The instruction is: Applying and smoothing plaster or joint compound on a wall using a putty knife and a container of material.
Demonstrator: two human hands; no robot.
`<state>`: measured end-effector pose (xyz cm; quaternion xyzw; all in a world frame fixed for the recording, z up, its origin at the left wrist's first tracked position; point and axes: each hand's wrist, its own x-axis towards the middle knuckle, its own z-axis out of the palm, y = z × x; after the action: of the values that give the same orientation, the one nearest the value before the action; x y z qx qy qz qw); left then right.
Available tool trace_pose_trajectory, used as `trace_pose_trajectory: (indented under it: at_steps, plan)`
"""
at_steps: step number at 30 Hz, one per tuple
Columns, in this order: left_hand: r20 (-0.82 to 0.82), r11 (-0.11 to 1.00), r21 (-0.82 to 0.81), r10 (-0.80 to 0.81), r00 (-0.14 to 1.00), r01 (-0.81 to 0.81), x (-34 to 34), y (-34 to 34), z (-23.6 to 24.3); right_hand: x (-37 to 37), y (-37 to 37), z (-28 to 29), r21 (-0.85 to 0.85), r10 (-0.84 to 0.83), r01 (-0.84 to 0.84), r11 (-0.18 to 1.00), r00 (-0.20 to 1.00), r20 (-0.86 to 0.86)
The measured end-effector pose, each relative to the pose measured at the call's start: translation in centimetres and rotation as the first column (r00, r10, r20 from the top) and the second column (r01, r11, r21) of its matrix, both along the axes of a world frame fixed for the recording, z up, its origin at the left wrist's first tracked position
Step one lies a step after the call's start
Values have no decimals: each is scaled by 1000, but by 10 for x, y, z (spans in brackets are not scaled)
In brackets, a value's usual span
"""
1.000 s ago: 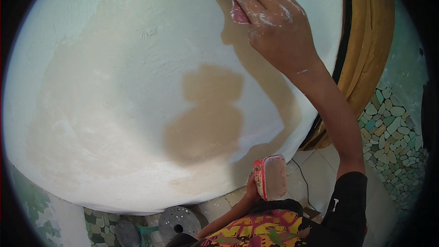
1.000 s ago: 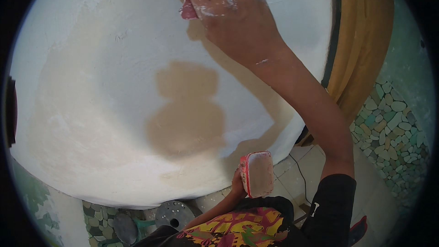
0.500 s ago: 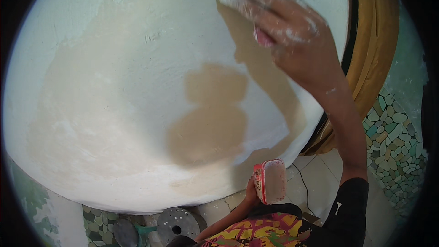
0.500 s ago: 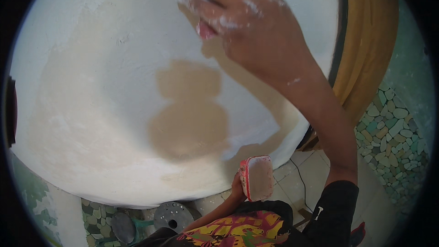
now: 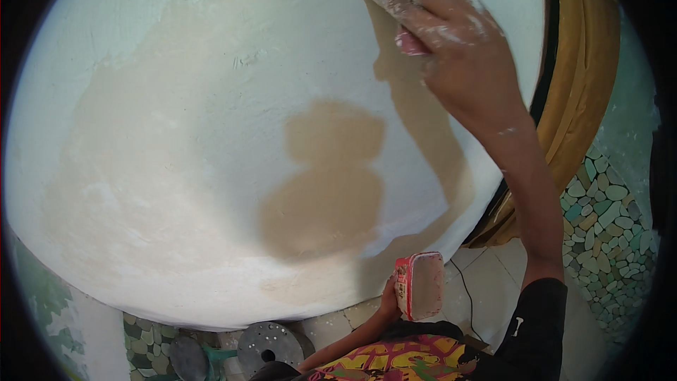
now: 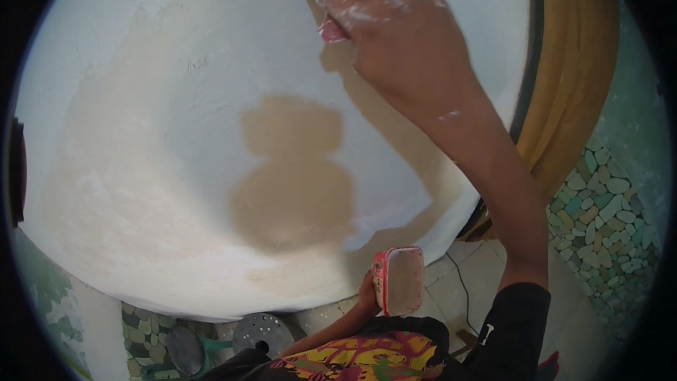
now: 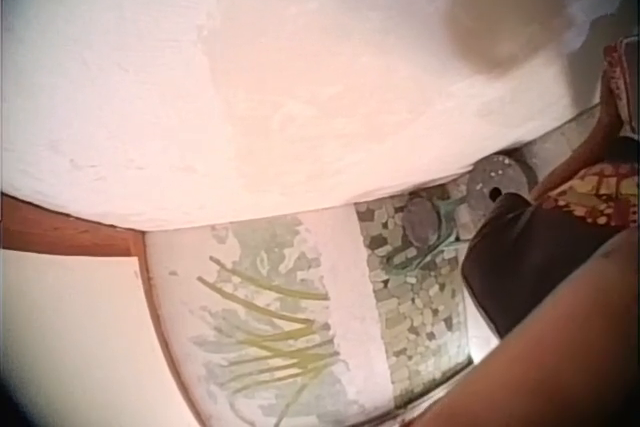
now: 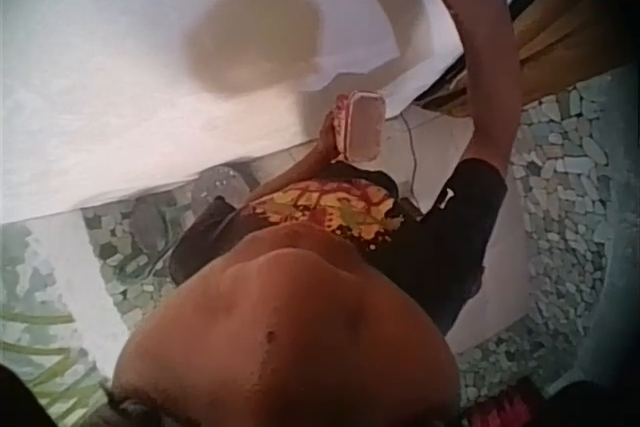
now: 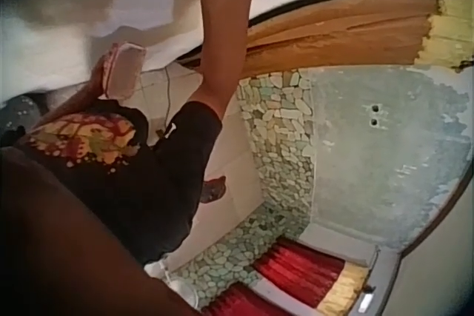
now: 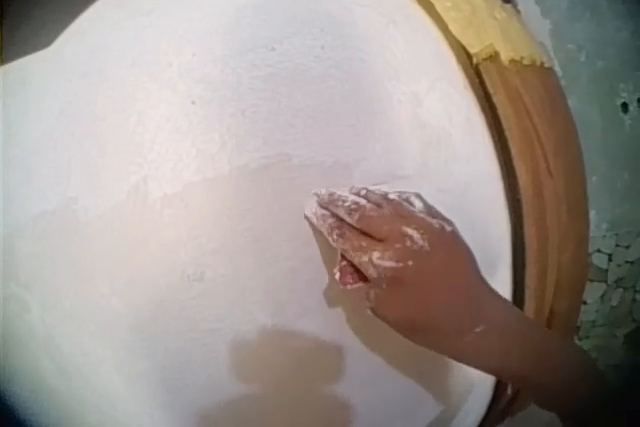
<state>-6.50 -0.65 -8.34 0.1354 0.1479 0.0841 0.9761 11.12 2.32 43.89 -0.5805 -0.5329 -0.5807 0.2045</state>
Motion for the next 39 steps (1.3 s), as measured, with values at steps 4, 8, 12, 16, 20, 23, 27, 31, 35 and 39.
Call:
trace_pose_trajectory:
  at_steps: [4, 8, 12, 16, 20, 23, 27, 31, 35, 39]
  plan:
    - [-22, 999, 5, 33, 999, -33, 6, 3, -1, -11, -4, -23, -108, 39, -48, 993, 996, -82]
    - [28, 998, 62, -20, 999, 18, 7, 10, -18, -20, -14, -21, -157, 84, -99, 983, 992, -98]
    - [6, 991, 122, -63, 998, 62, 8, 6, -14, -27, 12, 15, -92, 242, -232, 968, 962, 127]
    - [18, 999, 15, -35, 999, 35, 4, 2, -2, -18, 50, 12, 41, 297, -305, 951, 945, 136]
    - [-3, 987, 143, -68, 998, 67, 3, 5, -33, -31, 46, -16, 63, 299, -294, 954, 952, -74]
    - [11, 986, 151, -79, 997, 76, 6, 6, -40, -28, 31, -42, 5, 297, -298, 954, 947, -121]
    - [14, 987, 138, -88, 996, 85, 5, 9, -33, -23, 14, -57, -81, 270, -282, 956, 953, -135]
    - [18, 992, 92, -90, 996, 88, 2, 7, -8, -19, 28, -24, 12, 308, -309, 951, 943, -127]
    - [24, 993, 65, -103, 994, 101, 1, 2, 37, -14, 54, -16, 101, 317, -311, 945, 947, -50]
    - [-1, 994, 65, -90, 996, 90, -4, 4, 24, -44, 65, -94, 11, 394, -396, 918, 911, -120]
